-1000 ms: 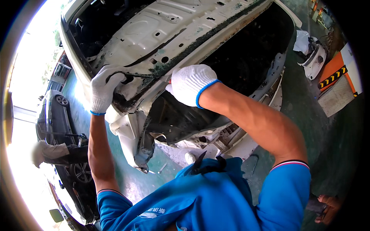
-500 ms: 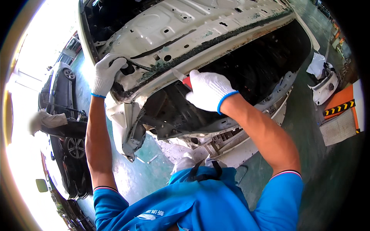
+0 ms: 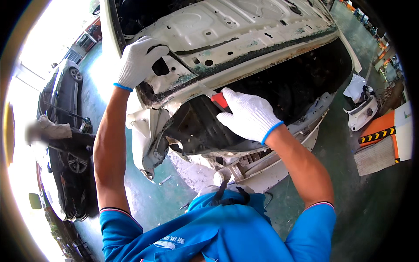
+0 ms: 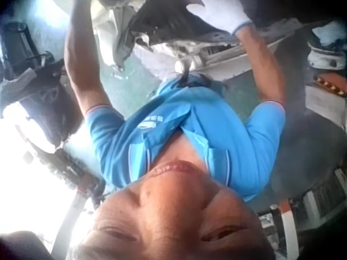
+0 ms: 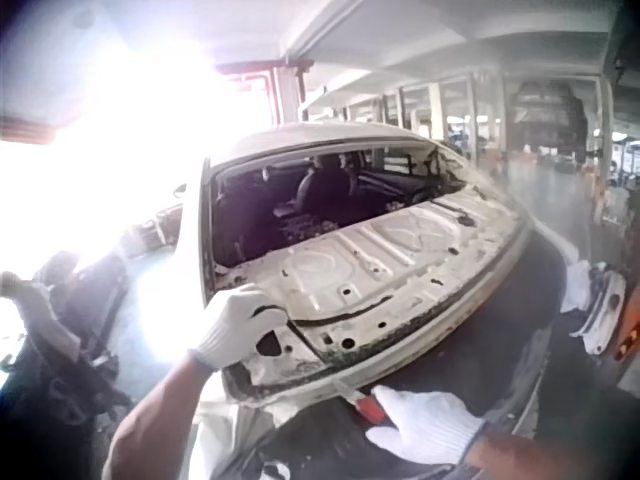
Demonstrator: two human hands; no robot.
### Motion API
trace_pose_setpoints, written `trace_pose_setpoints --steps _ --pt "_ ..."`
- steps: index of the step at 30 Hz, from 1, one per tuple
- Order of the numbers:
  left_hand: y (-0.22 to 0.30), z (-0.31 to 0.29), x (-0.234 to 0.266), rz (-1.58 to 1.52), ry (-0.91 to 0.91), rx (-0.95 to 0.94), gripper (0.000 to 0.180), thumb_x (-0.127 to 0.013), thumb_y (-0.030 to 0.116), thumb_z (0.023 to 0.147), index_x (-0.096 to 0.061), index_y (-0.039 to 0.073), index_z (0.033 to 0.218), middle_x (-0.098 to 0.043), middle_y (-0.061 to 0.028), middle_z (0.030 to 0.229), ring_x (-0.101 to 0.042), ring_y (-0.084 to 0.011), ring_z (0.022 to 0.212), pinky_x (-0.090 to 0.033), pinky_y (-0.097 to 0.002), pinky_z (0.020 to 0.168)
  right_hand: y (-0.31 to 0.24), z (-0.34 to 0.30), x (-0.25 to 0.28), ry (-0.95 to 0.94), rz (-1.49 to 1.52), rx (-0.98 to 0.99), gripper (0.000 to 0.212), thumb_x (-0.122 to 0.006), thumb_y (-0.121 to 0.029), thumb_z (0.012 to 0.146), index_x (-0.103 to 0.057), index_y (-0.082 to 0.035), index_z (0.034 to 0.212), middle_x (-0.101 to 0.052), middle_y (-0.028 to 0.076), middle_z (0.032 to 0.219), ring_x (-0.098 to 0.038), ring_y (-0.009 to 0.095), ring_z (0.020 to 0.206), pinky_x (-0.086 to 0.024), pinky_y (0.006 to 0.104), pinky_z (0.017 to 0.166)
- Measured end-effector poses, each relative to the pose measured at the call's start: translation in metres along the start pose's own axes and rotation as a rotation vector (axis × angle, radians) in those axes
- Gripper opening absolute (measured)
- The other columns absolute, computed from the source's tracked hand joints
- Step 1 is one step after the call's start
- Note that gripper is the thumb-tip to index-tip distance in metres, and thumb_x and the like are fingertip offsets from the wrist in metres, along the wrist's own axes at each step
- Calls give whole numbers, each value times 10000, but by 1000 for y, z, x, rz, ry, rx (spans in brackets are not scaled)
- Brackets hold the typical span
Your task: The person uses a utility knife to scrape and remove old sealant from the edge of a car's windshield frame. They work along the perimeter of the frame, carefully cutting away the material to clean the surface.
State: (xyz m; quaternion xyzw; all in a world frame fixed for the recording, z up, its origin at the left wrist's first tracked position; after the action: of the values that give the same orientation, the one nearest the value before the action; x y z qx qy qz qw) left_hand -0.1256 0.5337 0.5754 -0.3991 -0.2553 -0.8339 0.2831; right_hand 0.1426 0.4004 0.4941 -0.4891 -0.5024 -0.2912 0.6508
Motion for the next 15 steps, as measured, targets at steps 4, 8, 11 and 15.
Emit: trace_pose_setpoints --steps 4,8,11,15 --pt "-1 6 -7 13 12 110 242 -680 255 943 -796 59 1024 -720 -128 988 -697 -311 879 -551 -388 805 -3 17 -7 -80 72 -111 648 -698 -407 942 -513 -7 1417 -710 286 1084 -682 468 997 -543 539 839" --pt "-10 10 -15 90 -68 154 282 -690 279 938 -782 84 1120 -722 -135 1057 -704 -314 922 -558 -400 854 8 25 -13 33 110 -103 551 -674 -462 926 -586 22 1174 -703 285 875 -692 470 874 -546 543 794" --pt "9 -2 -5 190 127 82 344 -718 246 922 -738 111 1238 -710 -140 1152 -696 -335 1008 -554 -412 917 10 31 -15 -16 139 -68 615 -708 -503 888 -606 58 1116 -701 289 885 -689 476 892 -550 534 796" --pt "46 -1 -2 602 161 -352 467 -747 125 824 -711 155 1289 -690 -83 1217 -632 -312 1207 -491 -456 1075 15 38 -9 -225 409 -98 642 -764 -532 859 -645 74 1037 -705 278 891 -703 436 892 -552 481 815"
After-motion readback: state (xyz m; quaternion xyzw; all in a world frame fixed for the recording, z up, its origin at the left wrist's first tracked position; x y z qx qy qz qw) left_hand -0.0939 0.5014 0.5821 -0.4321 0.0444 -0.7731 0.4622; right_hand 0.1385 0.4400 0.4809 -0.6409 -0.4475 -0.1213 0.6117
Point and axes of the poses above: each hand's wrist, its own z-axis towards the middle knuckle, its own x-axis out of the back of the hand, y = z × x, the point moved 4 cm from there along z, towards the middle knuckle
